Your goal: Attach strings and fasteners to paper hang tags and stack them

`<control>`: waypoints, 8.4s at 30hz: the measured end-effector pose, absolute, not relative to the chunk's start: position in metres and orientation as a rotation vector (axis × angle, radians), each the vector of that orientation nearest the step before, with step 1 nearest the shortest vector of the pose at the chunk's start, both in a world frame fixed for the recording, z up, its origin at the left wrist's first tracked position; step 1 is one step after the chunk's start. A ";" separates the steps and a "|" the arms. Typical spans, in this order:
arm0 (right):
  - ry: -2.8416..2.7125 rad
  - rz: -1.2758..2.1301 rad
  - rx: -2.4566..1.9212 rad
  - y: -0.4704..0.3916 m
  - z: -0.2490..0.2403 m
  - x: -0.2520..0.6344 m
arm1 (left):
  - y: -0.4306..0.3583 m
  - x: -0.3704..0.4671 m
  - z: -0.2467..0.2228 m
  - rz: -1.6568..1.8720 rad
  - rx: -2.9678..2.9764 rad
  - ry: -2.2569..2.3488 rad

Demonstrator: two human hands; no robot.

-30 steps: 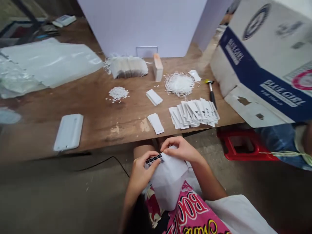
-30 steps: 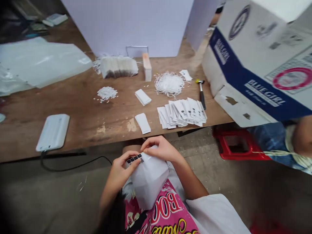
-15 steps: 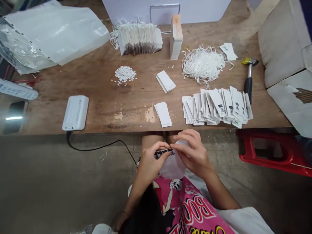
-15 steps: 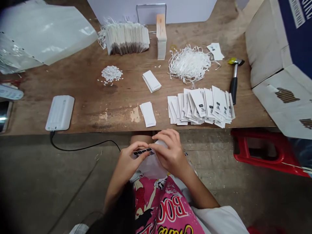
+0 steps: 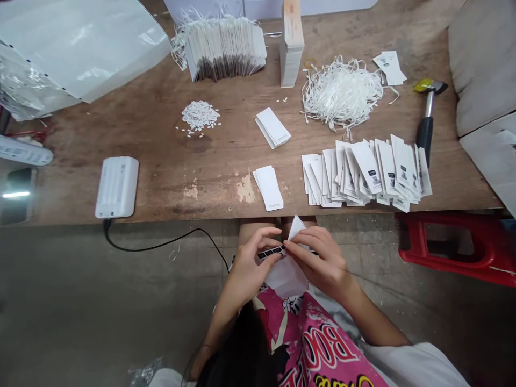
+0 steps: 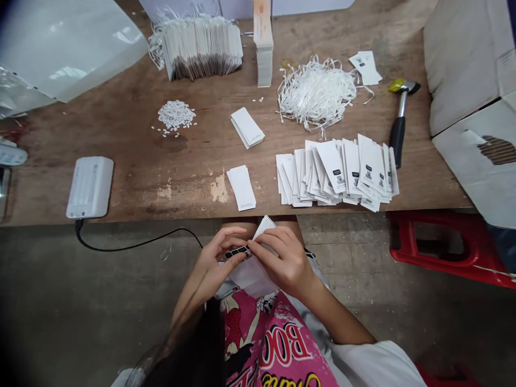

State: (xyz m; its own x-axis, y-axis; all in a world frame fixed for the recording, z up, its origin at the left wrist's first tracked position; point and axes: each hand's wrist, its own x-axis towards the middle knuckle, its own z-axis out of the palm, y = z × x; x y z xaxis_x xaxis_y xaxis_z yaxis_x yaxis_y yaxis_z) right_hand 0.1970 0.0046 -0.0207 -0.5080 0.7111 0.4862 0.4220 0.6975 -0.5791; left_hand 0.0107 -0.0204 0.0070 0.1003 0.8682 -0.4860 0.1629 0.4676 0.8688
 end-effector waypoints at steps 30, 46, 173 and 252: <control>-2.231 0.918 -1.018 0.121 -0.034 0.155 | -0.006 0.024 -0.020 0.175 1.709 1.852; -2.426 0.294 -0.978 0.085 -0.043 0.165 | -0.002 0.021 -0.023 0.099 1.684 1.848; -2.455 0.167 -0.857 0.076 -0.045 0.171 | -0.006 0.008 -0.035 0.587 1.431 1.941; -1.903 1.142 -1.248 0.101 -0.031 0.165 | -0.003 0.023 -0.043 0.785 1.437 1.846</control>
State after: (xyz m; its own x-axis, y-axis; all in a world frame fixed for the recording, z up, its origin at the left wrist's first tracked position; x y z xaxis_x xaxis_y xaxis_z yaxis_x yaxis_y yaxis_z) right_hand 0.1649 0.1011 -0.0312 -0.3888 0.9211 0.0177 0.4181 0.1936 -0.8875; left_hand 0.0229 -0.0033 -0.0432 -0.1768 0.9747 -0.1370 0.5776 0.2155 0.7874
